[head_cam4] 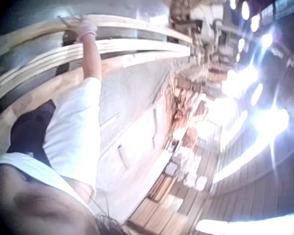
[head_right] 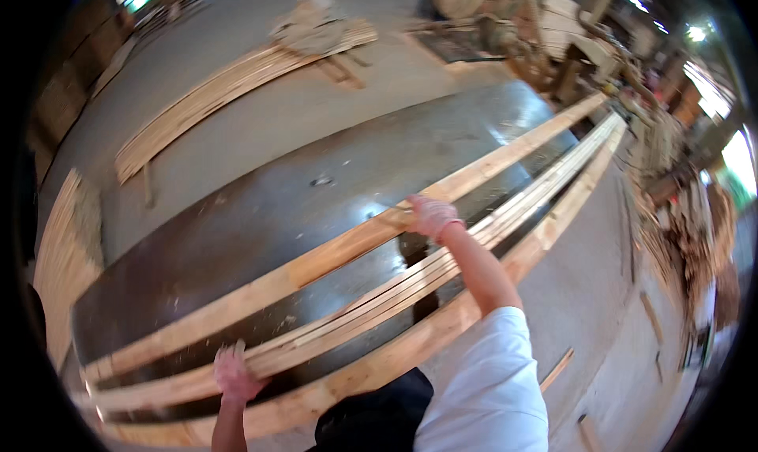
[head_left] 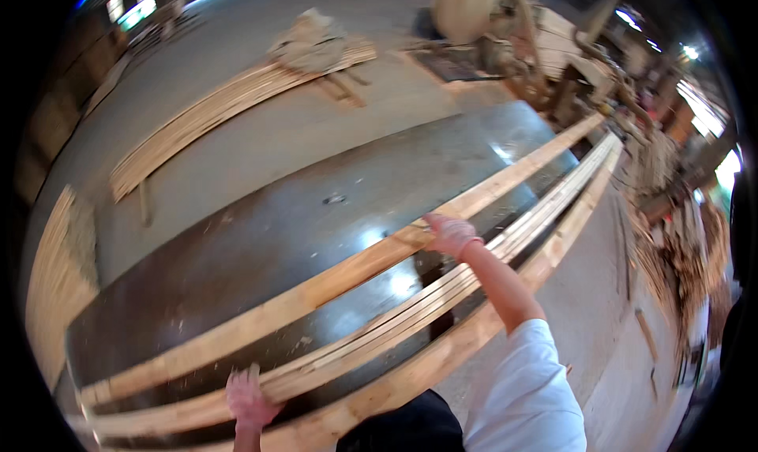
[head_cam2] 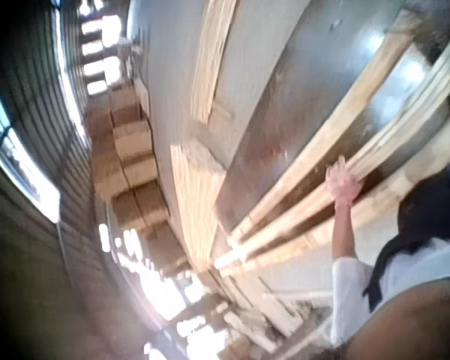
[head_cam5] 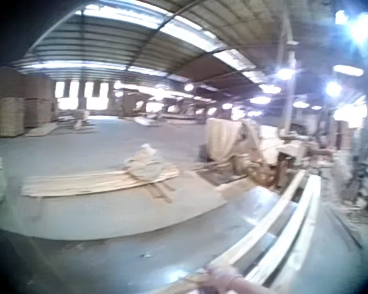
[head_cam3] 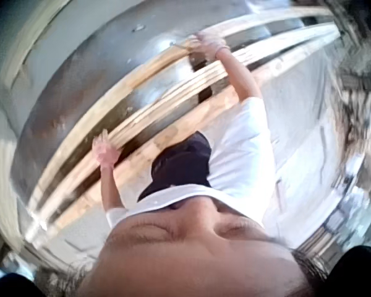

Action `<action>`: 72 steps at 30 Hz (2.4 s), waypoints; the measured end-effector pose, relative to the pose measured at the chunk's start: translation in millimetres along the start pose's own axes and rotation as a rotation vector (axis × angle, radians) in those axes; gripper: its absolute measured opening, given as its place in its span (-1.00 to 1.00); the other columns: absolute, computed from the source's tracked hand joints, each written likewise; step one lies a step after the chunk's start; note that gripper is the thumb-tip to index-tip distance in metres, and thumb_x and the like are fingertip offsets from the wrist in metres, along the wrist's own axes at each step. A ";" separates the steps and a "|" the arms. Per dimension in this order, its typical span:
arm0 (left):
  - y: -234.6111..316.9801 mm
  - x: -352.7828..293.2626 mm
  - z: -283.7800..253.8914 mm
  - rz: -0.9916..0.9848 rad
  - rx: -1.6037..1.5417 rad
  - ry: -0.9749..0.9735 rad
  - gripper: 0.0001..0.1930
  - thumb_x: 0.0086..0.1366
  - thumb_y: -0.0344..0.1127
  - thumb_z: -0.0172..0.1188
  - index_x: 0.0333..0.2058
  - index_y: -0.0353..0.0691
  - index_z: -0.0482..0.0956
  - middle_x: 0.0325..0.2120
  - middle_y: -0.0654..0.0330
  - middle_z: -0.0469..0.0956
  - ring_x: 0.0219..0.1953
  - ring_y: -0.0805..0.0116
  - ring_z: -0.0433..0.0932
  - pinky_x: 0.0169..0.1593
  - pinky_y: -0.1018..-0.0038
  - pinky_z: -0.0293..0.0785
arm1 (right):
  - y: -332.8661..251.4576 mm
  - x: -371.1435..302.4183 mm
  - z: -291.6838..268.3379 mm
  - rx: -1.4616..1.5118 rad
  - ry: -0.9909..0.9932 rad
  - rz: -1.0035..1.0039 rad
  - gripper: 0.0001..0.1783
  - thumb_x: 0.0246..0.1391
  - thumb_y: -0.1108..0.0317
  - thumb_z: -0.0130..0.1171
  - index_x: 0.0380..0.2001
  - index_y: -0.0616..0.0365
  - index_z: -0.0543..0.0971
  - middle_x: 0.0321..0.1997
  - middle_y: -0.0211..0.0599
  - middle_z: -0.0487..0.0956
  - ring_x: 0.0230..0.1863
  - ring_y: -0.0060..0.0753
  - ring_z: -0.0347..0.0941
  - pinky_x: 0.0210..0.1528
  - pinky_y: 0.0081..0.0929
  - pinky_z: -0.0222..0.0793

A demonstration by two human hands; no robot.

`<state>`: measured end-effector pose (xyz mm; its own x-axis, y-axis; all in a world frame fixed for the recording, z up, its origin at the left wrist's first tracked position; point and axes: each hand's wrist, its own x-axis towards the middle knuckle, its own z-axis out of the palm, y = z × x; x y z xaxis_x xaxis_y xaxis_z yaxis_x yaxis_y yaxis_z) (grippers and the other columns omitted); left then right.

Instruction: The person sorts and stacks long wooden planks on a metal table in a workshop. They pick up planks from a pile, inspect them, and place them in a neat stack, occasionally using a small knife to scrape the surface of the wood.

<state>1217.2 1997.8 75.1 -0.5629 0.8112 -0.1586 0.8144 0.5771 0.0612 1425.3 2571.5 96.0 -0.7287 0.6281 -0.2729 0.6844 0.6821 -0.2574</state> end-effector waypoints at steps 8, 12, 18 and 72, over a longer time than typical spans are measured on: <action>5.0 -3.2 -27.7 -0.067 -0.078 -0.117 0.08 -0.13 0.27 0.53 0.32 -0.16 0.35 0.20 0.01 0.49 0.30 0.05 0.41 0.50 0.13 0.08 | -20.5 7.3 20.7 0.082 0.041 -0.189 -0.04 -0.07 -0.05 0.47 0.36 0.13 0.39 0.36 -0.05 0.49 0.31 -0.01 0.47 0.29 -0.23 0.43; 0.4 -26.3 -24.4 -0.078 -0.029 -0.141 0.10 -0.06 0.33 0.47 0.36 -0.20 0.29 0.27 -0.02 0.42 0.35 0.00 0.35 0.54 0.08 -0.03 | -88.0 -0.1 27.0 0.071 -0.127 -0.200 0.01 -0.14 0.10 0.53 0.35 0.23 0.31 0.34 -0.01 0.48 0.30 0.03 0.46 0.31 -0.24 0.41; 9.4 -15.4 -59.0 -0.103 0.100 -0.362 0.18 -0.01 0.40 0.40 0.44 -0.20 0.16 0.33 0.06 0.34 0.43 0.09 0.24 0.56 0.10 -0.18 | -118.3 42.4 105.7 0.036 -0.230 -0.465 0.37 -0.52 0.16 0.69 0.44 0.21 0.18 0.32 -0.15 0.45 0.31 -0.25 0.44 0.29 -0.37 0.41; -868.9 -345.9 -61.0 -0.527 0.246 -0.226 -0.32 0.16 -0.15 0.38 0.24 -0.15 0.38 0.24 0.11 0.44 0.31 0.13 0.40 0.37 0.26 0.28 | -884.3 -158.6 301.2 -0.284 -0.312 -0.047 -0.10 -0.24 0.15 0.62 0.22 -0.07 0.42 0.33 -0.29 0.46 0.29 -0.13 0.49 0.27 -0.17 0.48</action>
<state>695.7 1221.6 136.9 -0.8764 0.3673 -0.3115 0.4586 0.8339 -0.3069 943.0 1755.9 87.7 -0.6866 0.4802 -0.5460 0.5849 0.8108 -0.0224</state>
